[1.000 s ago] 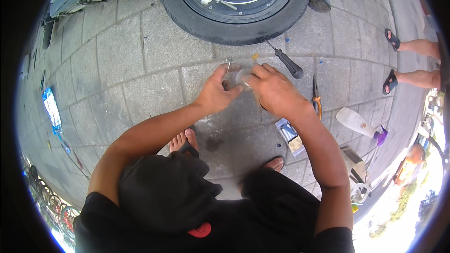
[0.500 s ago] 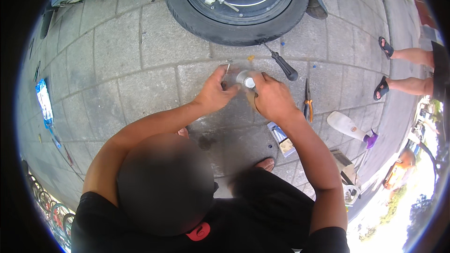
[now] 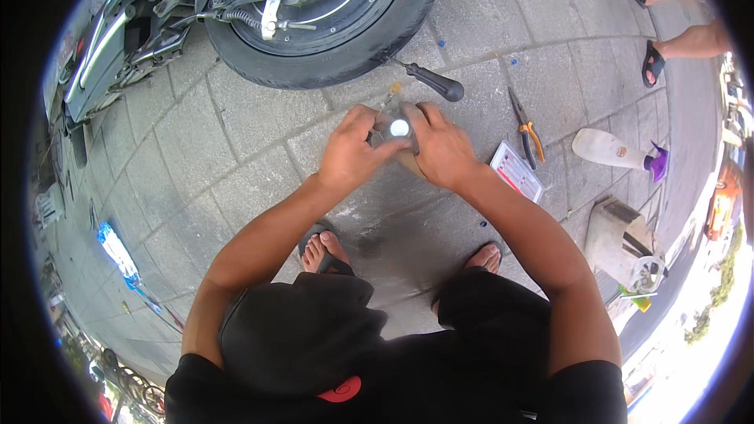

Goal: The person uses a screwdriver to work on the rear tire of a motorcycle, then handles a small blue plastic piece and a metal tool. They apply a liquid from a spray bottle to the tire and wipe it with their hand.

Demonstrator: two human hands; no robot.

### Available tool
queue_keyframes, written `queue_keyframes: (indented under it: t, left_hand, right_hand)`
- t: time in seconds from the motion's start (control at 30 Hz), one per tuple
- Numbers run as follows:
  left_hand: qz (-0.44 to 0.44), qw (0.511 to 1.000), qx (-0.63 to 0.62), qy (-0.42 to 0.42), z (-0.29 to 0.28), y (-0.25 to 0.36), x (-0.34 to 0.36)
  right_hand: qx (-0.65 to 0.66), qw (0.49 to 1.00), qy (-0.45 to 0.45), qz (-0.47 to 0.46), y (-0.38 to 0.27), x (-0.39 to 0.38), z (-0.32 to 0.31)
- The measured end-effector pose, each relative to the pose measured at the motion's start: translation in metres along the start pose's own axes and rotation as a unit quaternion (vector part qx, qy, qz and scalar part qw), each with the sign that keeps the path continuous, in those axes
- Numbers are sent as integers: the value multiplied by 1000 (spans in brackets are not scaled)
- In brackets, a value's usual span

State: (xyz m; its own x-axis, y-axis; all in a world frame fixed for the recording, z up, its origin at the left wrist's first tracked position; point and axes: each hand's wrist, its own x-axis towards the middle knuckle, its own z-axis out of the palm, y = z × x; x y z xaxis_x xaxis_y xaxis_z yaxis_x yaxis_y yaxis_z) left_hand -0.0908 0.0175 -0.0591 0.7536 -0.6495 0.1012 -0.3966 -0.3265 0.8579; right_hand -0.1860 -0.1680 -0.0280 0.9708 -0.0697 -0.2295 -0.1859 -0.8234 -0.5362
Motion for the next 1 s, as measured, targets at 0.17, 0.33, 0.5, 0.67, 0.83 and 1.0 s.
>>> queue_keyframes:
  t: [0.17,0.33,0.5,0.67,0.83,1.0]
  left_hand:
    - [54,996,57,-36,-3,11,5]
    - [110,984,81,-113,-15,11,15]
    - [56,990,119,-52,-7,17,11]
    - [63,985,101,-121,-10,11,16]
    - [146,958,83,-234,-32,18,40]
    - [-36,989,121,-81,-5,19,10]
  right_hand:
    - [35,994,92,-39,12,1,26]
    - [90,994,59,-10,16,2,24]
    - [111,992,65,7,17,2,29]
    - [122,989,84,-7,20,1,33]
    - [116,990,74,-17,26,3,30]
    - [111,989,95,-25,27,4,39]
